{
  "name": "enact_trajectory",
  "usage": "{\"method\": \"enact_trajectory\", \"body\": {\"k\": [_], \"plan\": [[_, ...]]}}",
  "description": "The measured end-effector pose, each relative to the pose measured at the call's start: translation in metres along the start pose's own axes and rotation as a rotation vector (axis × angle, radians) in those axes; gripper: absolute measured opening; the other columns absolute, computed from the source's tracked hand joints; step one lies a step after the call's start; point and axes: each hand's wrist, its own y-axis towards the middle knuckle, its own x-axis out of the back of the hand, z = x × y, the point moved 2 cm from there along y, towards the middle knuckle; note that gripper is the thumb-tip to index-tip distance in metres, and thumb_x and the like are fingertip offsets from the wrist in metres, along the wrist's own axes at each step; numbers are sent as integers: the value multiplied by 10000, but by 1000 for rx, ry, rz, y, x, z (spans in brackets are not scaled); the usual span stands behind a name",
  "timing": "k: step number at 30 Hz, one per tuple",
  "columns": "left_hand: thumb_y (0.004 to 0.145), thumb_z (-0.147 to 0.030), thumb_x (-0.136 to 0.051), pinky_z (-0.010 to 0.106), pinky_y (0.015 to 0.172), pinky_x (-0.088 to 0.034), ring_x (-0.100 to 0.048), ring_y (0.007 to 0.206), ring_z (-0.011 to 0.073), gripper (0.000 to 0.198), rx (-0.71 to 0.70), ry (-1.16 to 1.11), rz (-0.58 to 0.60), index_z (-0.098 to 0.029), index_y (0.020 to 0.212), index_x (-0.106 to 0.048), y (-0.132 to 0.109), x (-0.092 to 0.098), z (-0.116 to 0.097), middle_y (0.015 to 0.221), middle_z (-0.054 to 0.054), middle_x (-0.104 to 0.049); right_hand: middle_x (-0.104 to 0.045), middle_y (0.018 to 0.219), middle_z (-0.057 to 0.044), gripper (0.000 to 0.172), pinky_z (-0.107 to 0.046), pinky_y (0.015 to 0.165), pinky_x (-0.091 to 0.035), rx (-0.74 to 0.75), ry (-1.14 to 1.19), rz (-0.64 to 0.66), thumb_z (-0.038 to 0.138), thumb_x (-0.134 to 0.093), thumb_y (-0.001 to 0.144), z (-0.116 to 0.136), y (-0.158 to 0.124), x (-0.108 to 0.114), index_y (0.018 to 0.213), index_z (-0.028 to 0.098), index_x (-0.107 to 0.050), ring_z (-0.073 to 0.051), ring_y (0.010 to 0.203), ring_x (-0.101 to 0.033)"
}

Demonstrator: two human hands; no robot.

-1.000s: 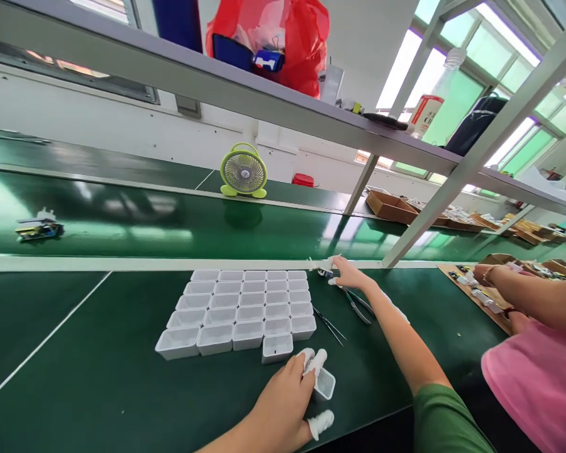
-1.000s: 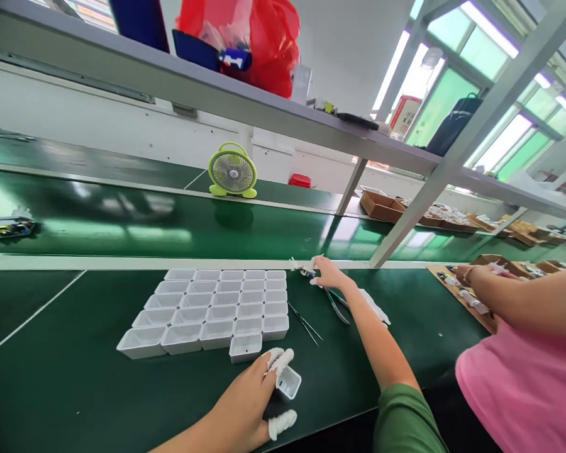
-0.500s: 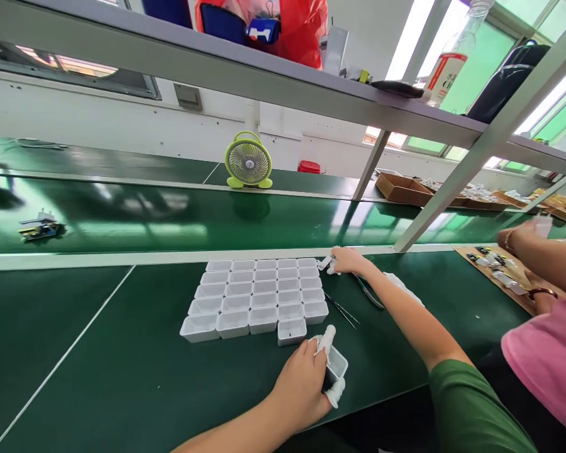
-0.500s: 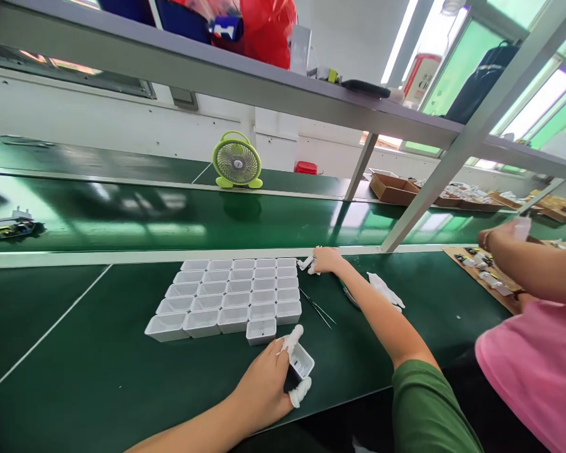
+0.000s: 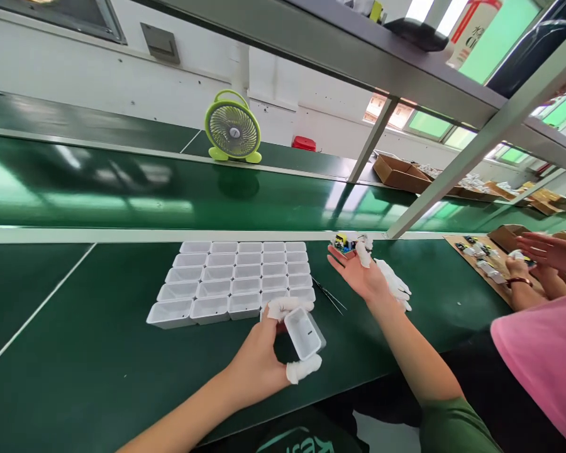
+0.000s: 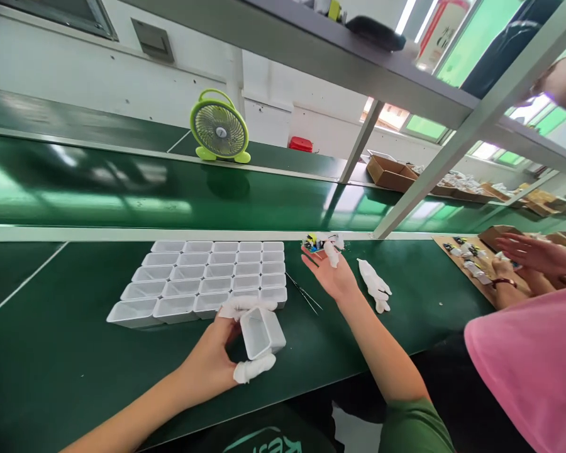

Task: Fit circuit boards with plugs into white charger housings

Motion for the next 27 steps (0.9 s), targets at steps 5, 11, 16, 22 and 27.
{"method": "enact_trajectory", "body": {"k": [5,11,16,22,27], "plan": [[670,-343,-862,366,871,-558,-659,998,236,637,11,-29,-216,-256,1224,-560,7,21,-2,1112,61,-654,-724,1155,-35,625,-508,1117,-458,-23,251,277,633,-868,627,0,-47,-48,1131,314,-681,-288,1188,-648],[869,-381,-713,371,878,-593,-693,1031,247,407,79,-70,-262,-223,1223,-589,9,15,9,1158,113,-674,-738,1031,-110,806,-497,966,-553,-195,294,544,635,-924,472,-30,-67,-50,1140,275,-651,-331,1105,-683],[978,-215,-527,480,1135,-454,-492,1408,276,710,-117,-40,110,-338,1584,-179,-1,13,-3,1471,149,-546,-738,978,-86,671,-470,984,-552,-175,343,503,633,-884,511,-31,-59,-48,1041,292,-654,-325,1108,-679],[941,-354,-653,451,1030,-557,-541,1356,331,765,-186,201,27,-380,1585,-241,0,22,2,1491,143,-524,-736,1019,-52,746,-475,1029,-527,-14,336,524,562,-919,528,-19,-62,-40,1175,328,-629,-292,1096,-694],[917,-380,-695,355,903,-602,-605,1243,293,682,-257,350,-113,-345,1522,-382,6,24,2,1403,138,-566,-727,1158,-63,810,-433,1058,-516,269,187,515,490,-968,552,-12,-75,-41,1270,325,-631,-245,1152,-671]]}}
